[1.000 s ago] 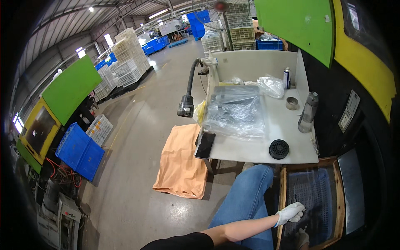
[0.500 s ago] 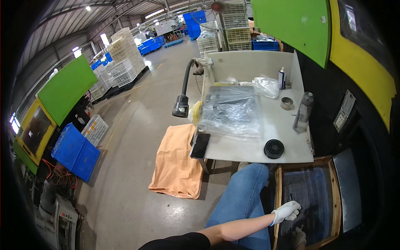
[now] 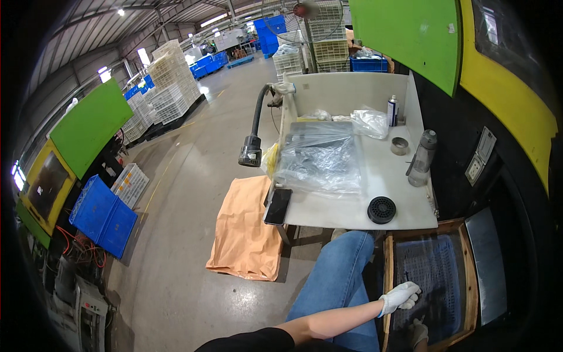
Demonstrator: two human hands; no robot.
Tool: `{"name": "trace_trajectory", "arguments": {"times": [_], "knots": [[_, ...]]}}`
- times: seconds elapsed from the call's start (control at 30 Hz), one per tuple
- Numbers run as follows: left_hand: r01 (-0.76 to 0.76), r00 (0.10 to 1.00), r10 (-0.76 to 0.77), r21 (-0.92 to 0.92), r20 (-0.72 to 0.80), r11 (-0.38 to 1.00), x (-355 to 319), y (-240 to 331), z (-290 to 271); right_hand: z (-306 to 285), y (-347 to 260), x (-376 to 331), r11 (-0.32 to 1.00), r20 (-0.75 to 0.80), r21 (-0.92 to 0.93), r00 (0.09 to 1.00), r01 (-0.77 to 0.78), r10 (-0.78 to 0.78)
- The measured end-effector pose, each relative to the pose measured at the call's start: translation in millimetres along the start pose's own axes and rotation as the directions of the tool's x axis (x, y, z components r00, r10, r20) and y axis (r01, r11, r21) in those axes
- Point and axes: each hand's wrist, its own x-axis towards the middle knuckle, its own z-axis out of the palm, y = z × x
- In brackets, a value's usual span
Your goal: Inspecting and trimming plastic filter components in a manufacturing setting.
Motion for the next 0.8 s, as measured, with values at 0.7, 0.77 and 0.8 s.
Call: {"name": "trace_trajectory", "arguments": {"times": [0.7,0.77,0.8], "knots": [[0.001,1.0,-0.001,0.004,0.006,1.0,-1.6,-1.4,-3.7,-1.0,8.9,5.2,0.992,0.038,0.09,0.995,0.09,-0.094],[-0.001,1.0,0.001,0.031,0.006,1.0,-1.6,-0.6,-4.0,-0.4,8.6,6.8,0.993,0.032,0.09,0.997,0.07,-0.073],[-0.002,1.0,0.002,0.038,0.012,0.999,-1.4,-0.2,-4.3,-0.1,8.4,7.6,0.993,0.03,0.102,0.997,0.061,-0.064]]}}
